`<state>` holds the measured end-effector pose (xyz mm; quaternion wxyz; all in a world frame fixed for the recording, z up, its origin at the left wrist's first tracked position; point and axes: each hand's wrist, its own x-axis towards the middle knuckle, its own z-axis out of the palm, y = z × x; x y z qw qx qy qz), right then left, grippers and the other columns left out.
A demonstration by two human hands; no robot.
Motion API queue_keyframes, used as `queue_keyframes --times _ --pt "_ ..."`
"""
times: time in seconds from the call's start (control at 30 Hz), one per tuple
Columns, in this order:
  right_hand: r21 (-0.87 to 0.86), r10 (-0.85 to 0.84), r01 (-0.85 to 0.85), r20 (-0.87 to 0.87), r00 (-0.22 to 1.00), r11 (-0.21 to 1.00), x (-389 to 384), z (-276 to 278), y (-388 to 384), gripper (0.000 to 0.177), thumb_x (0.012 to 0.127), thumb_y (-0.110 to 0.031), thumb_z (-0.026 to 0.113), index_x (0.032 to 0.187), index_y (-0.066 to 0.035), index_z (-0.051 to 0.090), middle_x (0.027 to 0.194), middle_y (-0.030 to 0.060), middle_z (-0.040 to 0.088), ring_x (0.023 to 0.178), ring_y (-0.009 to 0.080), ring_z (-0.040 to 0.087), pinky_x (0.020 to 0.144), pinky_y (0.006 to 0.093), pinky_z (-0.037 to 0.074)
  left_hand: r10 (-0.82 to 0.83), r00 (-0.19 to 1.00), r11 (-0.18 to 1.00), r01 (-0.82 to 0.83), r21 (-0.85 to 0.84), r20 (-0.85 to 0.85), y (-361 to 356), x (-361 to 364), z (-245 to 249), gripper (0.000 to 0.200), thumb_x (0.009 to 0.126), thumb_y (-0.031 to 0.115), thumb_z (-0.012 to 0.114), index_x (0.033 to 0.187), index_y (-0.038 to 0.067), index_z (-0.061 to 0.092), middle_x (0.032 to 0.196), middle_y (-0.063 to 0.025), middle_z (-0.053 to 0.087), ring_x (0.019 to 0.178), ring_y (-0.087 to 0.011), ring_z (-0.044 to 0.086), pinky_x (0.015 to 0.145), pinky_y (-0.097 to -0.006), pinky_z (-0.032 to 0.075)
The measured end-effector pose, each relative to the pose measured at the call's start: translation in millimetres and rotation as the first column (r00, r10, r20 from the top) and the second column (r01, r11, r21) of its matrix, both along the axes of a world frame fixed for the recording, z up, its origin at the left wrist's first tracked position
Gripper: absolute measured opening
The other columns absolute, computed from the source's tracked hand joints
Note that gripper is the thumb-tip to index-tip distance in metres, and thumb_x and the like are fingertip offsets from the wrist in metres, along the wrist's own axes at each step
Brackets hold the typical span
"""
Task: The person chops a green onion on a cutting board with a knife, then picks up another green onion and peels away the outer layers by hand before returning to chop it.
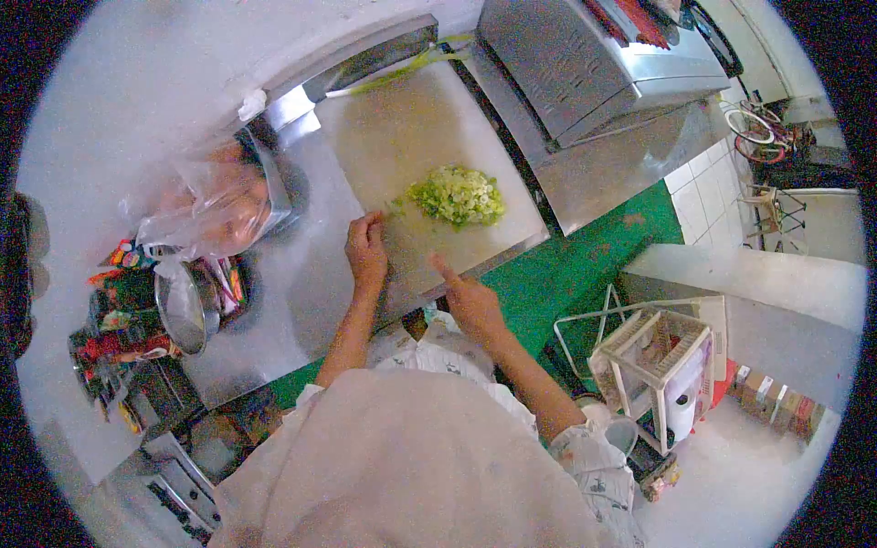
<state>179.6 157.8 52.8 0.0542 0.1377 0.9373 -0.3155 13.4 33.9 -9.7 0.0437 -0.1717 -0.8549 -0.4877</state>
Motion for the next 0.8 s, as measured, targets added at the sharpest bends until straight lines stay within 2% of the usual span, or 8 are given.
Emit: queue_keyframes --times 0.07,0.17,0.23,0.3,0.4,0.47,0.6,0.8 --pt "-0.028 0.017 -0.015 0.059 0.998 1.0 -5.1 -1.2 -5.4 0.067 0.089 -0.012 0.05 0.146 -0.031 0.022 0.084 0.0209 0.061 0.07 0.0388 0.063 0.06 0.0486 0.052 0.105 0.955 0.954 -0.176 0.243 0.278 -1.0 3.5 1.2 0.015 0.087 0.003 0.054 0.1 0.001 0.058 0.089 -0.011 0.061 0.084 -0.0257 0.06 0.076 -0.0356 0.047" --pt "-0.041 0.02 -0.016 0.1 0.995 0.999 -17.1 -3.0 -11.3 0.068 0.088 -0.01 0.05 0.146 -0.03 0.02 0.085 0.0219 0.06 0.068 0.04 0.062 0.059 0.0483 0.052 0.152 0.922 0.945 -0.242 0.223 0.355 -8.6 5.4 -0.5 0.015 0.087 0.001 0.052 0.102 0.001 0.055 0.091 -0.0097 0.06 0.085 -0.0222 0.059 0.078 -0.0338 0.047" --pt "-0.026 0.003 -0.001 0.083 0.997 1.0 -20.6 -5.7 -8.2 0.069 0.088 -0.01 0.05 0.147 -0.029 0.02 0.086 0.0225 0.06 0.066 0.0405 0.062 0.058 0.048 0.052 0.164 0.93 0.956 -0.232 0.181 0.328 -13.7 3.6 -9.2 0.014 0.087 0.001 0.052 0.1 0.001 0.056 0.092 -0.0095 0.06 0.085 -0.0216 0.058 0.078 -0.0332 0.046" --pt "-0.087 -0.17 0.177 0.086 0.982 0.98 -21.5 -6.9 -0.7 0.06 0.093 -0.014 0.046 0.146 -0.032 0.024 0.089 0.024 0.059 0.079 0.0438 0.059 0.071 0.051 0.048 0.174 0.938 0.964 -0.224 0.14 0.298 -18.6 -1.7 -13.5 0.012 0.086 0.0 0.053 0.098 0.002 0.056 0.094 -0.0094 0.059 0.086 -0.021 0.058 0.078 -0.0325 0.046" --pt "-0.132 -0.218 0.213 -0.023 0.976 0.968 -12.5 -2.1 8.9 0.06 0.093 -0.014 0.046 0.146 -0.033 0.025 0.089 0.0242 0.059 0.079 0.0437 0.059 0.071 0.0511 0.047 0.182 0.936 0.967 -0.226 0.118 0.303 -17.9 -11.4 -10.0 0.018 0.083 -0.003 0.055 0.101 0.003 0.057 0.096 -0.0058 0.059 0.085 -0.0165 0.056 0.077 -0.0281 0.047" --pt "-0.1 -0.174 0.174 0.005 0.985 0.98 -8.6 -2.2 4.9 0.062 0.093 -0.013 0.046 0.147 -0.03 0.02 0.088 0.0241 0.059 0.079 0.0427 0.059 0.069 0.0504 0.049 0.216 0.958 0.957 -0.246 0.153 0.189 -13.5 -17.7 -1.8 0.015 0.082 -0.003 0.054 0.097 0.002 0.057 0.095 -0.0074 0.058 0.084 -0.019 0.056 0.078 -0.0304 0.045" --pt "-0.101 -0.068 0.081 0.129 0.989 0.992 -15.0 3.7 3.0 0.065 0.093 -0.012 0.045 0.148 -0.027 0.015 0.09 0.0232 0.058 0.08 0.0415 0.06 0.068 0.0484 0.051 0.216 0.951 0.943 -0.262 0.205 0.221 -0.8 -42.1 11.2 0.017 0.082 -0.002 0.053 0.097 0.002 0.058 0.094 -0.0072 0.057 0.085 -0.0188 0.056 0.078 -0.0302 0.045" --pt "-0.132 -0.183 0.186 0.035 0.982 0.974 -10.0 21.4 19.7 0.063 0.093 -0.016 0.047 0.148 -0.028 0.019 0.097 0.0215 0.059 0.083 0.0402 0.061 0.069 0.0468 0.051 0.161 0.978 0.981 -0.174 0.09 0.132 32.3 -108.8 24.5 0.022 0.082 0.0 0.053 0.103 0.004 0.059 0.104 -0.0089 0.06 0.093 -0.0229 0.057 0.085 -0.0325 0.045"
